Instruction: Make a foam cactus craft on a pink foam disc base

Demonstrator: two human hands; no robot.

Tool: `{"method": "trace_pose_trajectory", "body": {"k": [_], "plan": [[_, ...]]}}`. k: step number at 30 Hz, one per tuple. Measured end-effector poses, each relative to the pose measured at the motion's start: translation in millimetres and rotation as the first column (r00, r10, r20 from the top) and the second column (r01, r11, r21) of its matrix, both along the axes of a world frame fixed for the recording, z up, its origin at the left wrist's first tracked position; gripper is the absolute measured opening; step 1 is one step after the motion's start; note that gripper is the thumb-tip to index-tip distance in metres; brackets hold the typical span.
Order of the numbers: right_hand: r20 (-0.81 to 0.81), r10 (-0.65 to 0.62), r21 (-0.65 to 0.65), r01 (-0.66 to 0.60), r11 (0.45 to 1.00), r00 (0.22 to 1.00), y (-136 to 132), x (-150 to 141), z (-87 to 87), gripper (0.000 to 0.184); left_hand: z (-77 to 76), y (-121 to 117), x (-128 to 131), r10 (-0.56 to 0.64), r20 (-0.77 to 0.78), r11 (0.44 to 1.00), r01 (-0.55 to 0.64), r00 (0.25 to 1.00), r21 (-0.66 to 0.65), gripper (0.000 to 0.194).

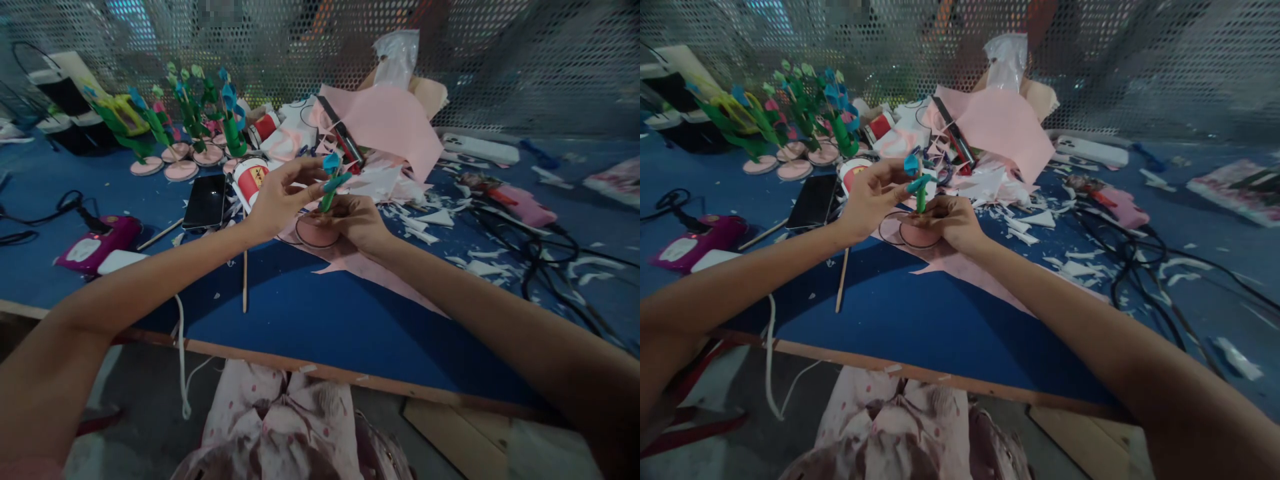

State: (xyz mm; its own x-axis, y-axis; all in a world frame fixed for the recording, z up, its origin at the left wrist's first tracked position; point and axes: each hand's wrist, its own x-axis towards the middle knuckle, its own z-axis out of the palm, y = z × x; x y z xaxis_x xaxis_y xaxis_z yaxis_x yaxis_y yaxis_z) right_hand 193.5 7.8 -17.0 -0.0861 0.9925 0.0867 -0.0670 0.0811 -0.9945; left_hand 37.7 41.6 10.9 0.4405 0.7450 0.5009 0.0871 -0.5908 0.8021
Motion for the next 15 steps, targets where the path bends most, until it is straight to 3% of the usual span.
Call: {"method": "trace_pose_trajectory", "body": {"k": [4,7,10,15], "plan": [[-0.022,-0.032,0.0,0.032,0.999,0.999,-2.3,-0.3,-0.3,0.03,4.5,-17.1,-13.3,0.094,-0.068,0.985,-0.083,0.993,0.151,0.065],[-0.042,-0.009,0.0,0.009,1.0,0.999,-5.6,-1.3,1.7,0.029,6.4,-43.1,-24.5,0.265,-0.142,0.921,-0.206,0.954,0.332,0.061],[-0.058,0.01,-0.021,-0.011,1.0,0.998,-5.6,-1.2,3.2,0.033,3.9,-67.4,-33.8,0.266,-0.349,0.843,-0.041,0.899,0.536,0.06],[-0.043,0.001,0.017,0.0,1.0,0.999,-1.2,1.0,3.9,0.032,-6.3,-79.6,-41.1,0.28,-0.617,0.811,0.163,0.736,0.562,0.072]]}}
